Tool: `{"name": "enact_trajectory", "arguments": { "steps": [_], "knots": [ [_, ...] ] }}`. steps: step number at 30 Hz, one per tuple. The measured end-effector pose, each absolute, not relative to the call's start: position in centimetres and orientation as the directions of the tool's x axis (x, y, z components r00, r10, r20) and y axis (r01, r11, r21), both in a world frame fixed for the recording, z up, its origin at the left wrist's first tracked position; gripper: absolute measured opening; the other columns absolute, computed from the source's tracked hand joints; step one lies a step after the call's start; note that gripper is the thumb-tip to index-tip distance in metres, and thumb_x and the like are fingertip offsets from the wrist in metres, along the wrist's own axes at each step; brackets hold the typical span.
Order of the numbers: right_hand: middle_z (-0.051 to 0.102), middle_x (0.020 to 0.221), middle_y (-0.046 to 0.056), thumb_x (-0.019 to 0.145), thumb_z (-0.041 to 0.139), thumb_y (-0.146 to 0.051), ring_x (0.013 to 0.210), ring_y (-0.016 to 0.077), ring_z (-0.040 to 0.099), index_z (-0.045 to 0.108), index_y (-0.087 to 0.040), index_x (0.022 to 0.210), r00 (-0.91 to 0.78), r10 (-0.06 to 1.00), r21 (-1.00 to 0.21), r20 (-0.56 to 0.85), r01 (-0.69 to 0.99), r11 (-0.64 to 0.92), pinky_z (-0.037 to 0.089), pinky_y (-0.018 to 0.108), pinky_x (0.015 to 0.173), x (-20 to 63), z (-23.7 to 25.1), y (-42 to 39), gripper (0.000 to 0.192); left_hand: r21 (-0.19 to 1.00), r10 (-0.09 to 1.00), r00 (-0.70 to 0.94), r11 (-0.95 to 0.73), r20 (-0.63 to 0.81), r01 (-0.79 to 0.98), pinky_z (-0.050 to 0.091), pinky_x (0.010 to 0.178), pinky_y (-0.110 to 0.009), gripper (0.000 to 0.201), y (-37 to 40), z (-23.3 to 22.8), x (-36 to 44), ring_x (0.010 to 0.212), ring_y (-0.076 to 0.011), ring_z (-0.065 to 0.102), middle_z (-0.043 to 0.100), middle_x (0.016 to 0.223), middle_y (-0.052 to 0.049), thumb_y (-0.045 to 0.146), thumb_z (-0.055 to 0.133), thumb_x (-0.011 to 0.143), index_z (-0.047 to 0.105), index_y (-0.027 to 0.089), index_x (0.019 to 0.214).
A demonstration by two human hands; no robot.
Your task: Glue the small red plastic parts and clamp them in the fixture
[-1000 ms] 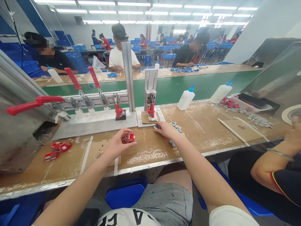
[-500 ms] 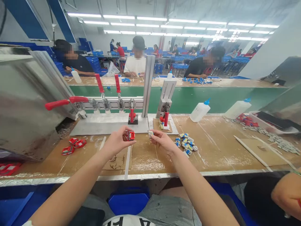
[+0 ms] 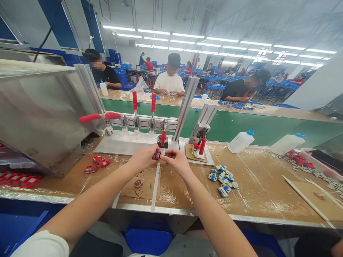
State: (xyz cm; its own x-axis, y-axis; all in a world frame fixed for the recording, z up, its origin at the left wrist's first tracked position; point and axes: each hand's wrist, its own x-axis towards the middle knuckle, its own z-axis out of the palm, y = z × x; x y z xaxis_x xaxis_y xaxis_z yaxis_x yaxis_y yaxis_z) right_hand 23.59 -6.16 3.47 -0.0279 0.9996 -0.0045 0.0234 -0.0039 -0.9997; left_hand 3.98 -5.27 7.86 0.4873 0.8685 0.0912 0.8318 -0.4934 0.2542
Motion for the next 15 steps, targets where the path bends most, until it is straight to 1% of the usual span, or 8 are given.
{"name": "enact_trajectory", "arguments": {
  "steps": [3, 6, 9, 12, 15],
  "knots": [
    [0.075, 0.077, 0.006, 0.05, 0.098, -0.06, 0.068, 0.0201, 0.067, 0.076, -0.018, 0.083, -0.014, 1.0, -0.994, 0.027, 0.109, 0.028, 0.059, 0.035, 0.062, 23.4, 3.0, -5.8, 0.057, 0.214, 0.869, 0.49, -0.494, 0.075, 0.843, 0.05, 0.07, -0.031, 0.028, -4.8, 7.6, 4.3, 0.096, -0.0317, 0.077, 0.079, 0.102, -0.01, 0.026, 0.067, 0.091, 0.054, 0.021, 0.116],
    [0.076, 0.077, 0.006, 0.056, 0.095, -0.061, 0.067, 0.0208, 0.068, 0.077, -0.019, 0.084, -0.002, 0.997, -0.981, 0.074, 0.182, 0.073, 0.057, 0.036, 0.065, 23.4, 2.3, -5.6, 0.054, 0.218, 0.874, 0.48, -0.484, 0.075, 0.848, 0.051, 0.071, -0.032, 0.03, -4.3, 7.2, 4.6, 0.096, -0.0327, 0.077, 0.079, 0.102, -0.012, 0.025, 0.068, 0.091, 0.054, 0.02, 0.116],
    [0.075, 0.075, 0.006, 0.059, 0.093, -0.06, 0.068, 0.0222, 0.068, 0.077, -0.019, 0.084, 0.012, 0.996, -0.973, 0.094, 0.211, 0.089, 0.055, 0.037, 0.066, 23.4, 1.5, -5.3, 0.051, 0.195, 0.861, 0.5, -0.508, 0.095, 0.839, 0.052, 0.072, -0.034, 0.029, -4.0, 6.6, 4.7, 0.094, -0.0349, 0.077, 0.078, 0.1, -0.014, 0.024, 0.068, 0.091, 0.053, 0.019, 0.116],
    [0.074, 0.074, 0.006, 0.058, 0.095, -0.06, 0.068, 0.0232, 0.068, 0.077, -0.019, 0.083, 0.025, 0.995, -0.982, 0.095, 0.168, 0.09, 0.056, 0.039, 0.067, 23.1, 0.6, -4.8, 0.051, 0.143, 0.825, 0.554, -0.565, 0.109, 0.813, 0.053, 0.073, -0.036, 0.028, -3.6, 6.3, 4.8, 0.093, -0.036, 0.076, 0.077, 0.099, -0.016, 0.013, 0.063, 0.091, 0.053, 0.017, 0.117],
    [0.075, 0.076, 0.005, 0.051, 0.098, -0.059, 0.071, 0.0239, 0.07, 0.076, -0.02, 0.083, 0.083, 0.995, -0.998, 0.062, 0.013, 0.061, 0.059, 0.041, 0.073, 22.8, -0.4, -4.1, 0.056, 0.123, 0.796, 0.593, -0.604, 0.12, 0.787, 0.053, 0.08, -0.037, 0.026, -3.0, 6.4, 4.8, 0.098, -0.0339, 0.075, 0.075, 0.103, -0.016, 0.005, 0.053, 0.093, 0.054, 0.017, 0.116]
  ]
}}
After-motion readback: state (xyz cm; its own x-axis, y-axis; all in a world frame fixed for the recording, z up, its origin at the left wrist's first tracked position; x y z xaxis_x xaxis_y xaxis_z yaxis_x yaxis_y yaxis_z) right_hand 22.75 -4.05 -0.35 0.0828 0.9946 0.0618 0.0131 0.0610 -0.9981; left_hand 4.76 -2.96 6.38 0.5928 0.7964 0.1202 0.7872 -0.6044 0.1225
